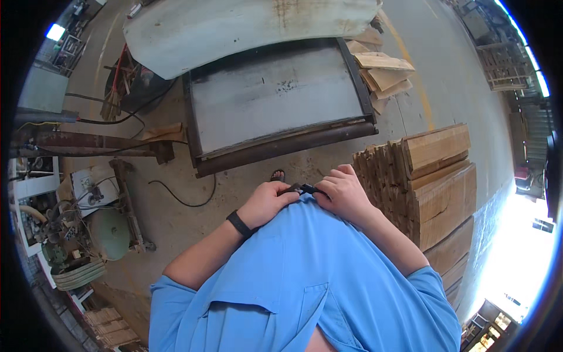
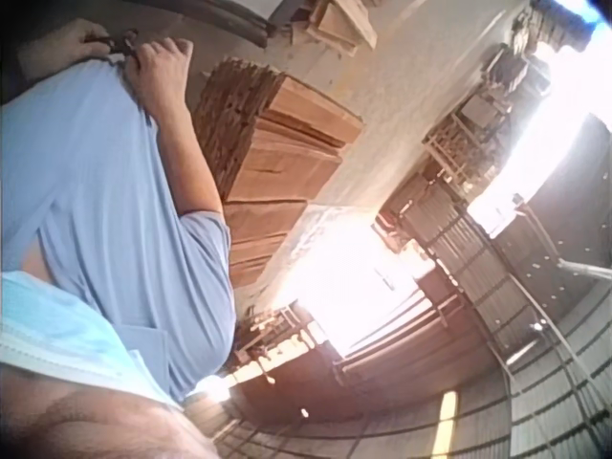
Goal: The person picks up wooden boards from a stack and feeds them into a machine by hand, pausing periodically to fasten a belt around their waist.
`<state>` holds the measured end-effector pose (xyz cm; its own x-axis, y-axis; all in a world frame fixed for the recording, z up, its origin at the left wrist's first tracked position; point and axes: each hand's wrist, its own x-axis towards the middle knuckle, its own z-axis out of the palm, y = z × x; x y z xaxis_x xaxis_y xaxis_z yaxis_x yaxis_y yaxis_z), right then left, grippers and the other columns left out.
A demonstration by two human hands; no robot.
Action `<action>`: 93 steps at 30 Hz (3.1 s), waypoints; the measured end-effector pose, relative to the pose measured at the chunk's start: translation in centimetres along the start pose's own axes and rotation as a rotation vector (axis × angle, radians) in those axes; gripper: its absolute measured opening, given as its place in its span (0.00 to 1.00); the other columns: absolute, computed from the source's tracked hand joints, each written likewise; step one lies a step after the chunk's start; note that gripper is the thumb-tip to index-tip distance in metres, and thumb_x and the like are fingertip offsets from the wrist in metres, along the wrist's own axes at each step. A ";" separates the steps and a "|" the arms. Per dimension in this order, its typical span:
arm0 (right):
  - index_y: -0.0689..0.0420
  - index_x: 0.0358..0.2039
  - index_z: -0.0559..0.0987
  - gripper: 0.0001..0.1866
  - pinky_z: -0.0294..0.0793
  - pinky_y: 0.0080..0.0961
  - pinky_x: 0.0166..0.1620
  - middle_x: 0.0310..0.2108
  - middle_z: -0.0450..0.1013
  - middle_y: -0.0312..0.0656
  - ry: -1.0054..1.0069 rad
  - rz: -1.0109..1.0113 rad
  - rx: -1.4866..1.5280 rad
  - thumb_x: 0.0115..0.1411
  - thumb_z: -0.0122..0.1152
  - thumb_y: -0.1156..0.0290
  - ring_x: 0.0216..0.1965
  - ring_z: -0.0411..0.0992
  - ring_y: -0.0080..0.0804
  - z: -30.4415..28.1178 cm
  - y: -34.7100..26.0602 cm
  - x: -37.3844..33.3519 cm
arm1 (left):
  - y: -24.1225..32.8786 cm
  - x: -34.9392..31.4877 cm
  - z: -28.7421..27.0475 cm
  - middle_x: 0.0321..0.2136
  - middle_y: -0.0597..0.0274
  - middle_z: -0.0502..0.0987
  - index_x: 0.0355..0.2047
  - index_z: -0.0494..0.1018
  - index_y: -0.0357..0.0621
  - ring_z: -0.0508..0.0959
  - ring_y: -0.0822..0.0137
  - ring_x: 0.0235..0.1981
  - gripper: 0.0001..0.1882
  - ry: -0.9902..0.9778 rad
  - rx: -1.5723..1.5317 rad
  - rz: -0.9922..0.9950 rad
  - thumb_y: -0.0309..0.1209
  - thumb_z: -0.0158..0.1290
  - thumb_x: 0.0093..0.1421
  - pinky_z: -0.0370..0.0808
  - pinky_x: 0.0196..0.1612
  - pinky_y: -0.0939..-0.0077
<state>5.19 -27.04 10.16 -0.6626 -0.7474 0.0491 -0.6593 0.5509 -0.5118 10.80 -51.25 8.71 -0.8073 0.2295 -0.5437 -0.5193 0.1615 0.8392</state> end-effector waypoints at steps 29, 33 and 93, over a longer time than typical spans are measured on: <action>0.53 0.27 0.77 0.07 0.68 0.39 0.56 0.25 0.72 0.33 0.266 -0.045 -0.132 0.53 0.68 0.68 0.34 0.73 0.31 0.7 -1.3 -1.6 | 1.4 -0.1 0.7 0.32 0.70 0.81 0.40 0.82 0.38 0.76 0.77 0.33 0.11 -0.093 -0.164 -0.108 0.33 0.63 0.61 0.72 0.40 0.82; 0.52 0.28 0.79 0.07 0.68 0.39 0.54 0.24 0.72 0.34 0.286 -0.050 -0.139 0.51 0.70 0.68 0.33 0.73 0.32 1.0 -1.2 -1.5 | 0.8 0.4 0.2 0.32 0.68 0.82 0.40 0.82 0.39 0.76 0.77 0.34 0.11 -0.092 -0.121 -0.200 0.32 0.63 0.61 0.73 0.41 0.82; 0.61 0.39 0.82 0.10 0.73 0.24 0.48 0.36 0.79 0.35 0.924 1.107 1.185 0.65 0.66 0.67 0.41 0.74 0.23 22.2 -7.3 -21.1 | -18.3 12.7 -3.7 0.27 0.64 0.81 0.35 0.80 0.38 0.78 0.74 0.28 0.08 -0.533 0.820 0.157 0.17 0.52 0.61 0.77 0.30 0.75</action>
<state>31.88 -23.51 -6.18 -0.7891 0.3603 -0.4975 0.4407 -0.2320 -0.8672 8.98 -54.79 -13.48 -0.5141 0.6746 -0.5297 0.1001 0.6606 0.7440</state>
